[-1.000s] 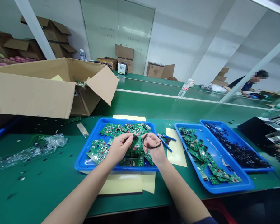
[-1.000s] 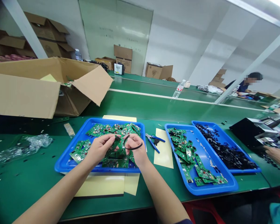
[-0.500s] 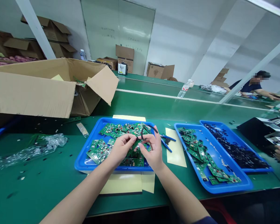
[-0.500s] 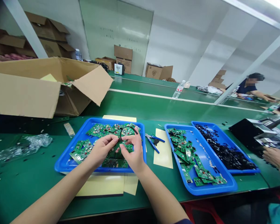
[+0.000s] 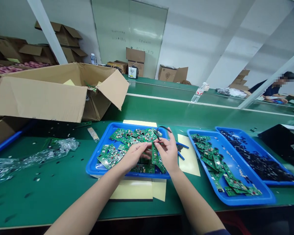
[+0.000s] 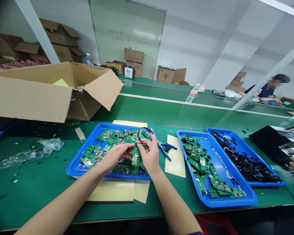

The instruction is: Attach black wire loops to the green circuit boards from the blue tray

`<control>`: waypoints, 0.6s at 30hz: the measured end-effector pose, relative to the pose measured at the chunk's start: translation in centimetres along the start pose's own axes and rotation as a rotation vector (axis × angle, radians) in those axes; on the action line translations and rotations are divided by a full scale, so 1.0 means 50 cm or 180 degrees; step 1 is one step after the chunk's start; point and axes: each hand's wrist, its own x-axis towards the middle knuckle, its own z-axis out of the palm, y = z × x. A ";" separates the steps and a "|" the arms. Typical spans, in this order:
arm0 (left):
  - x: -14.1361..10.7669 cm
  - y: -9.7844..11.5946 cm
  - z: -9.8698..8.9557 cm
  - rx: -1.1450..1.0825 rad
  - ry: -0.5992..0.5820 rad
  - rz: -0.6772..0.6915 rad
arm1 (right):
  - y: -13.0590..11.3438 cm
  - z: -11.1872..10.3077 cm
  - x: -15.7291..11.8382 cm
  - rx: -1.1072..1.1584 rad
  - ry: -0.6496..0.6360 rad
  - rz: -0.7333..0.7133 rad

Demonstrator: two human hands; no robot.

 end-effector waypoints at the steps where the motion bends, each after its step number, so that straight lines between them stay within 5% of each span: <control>1: 0.003 0.001 -0.008 0.0372 0.0236 0.0123 | 0.001 -0.003 0.005 -0.0044 0.0020 0.0025; 5: 0.019 0.002 -0.060 0.2473 0.1306 0.0714 | -0.004 -0.042 0.035 -0.0601 0.0210 -0.0077; 8: 0.025 -0.006 -0.094 0.3623 0.1310 0.0449 | -0.008 -0.113 0.058 -0.1241 0.0368 -0.0259; 18: 0.015 -0.011 -0.097 0.3844 0.1080 0.0246 | 0.026 -0.385 0.018 -0.3361 0.0820 0.0154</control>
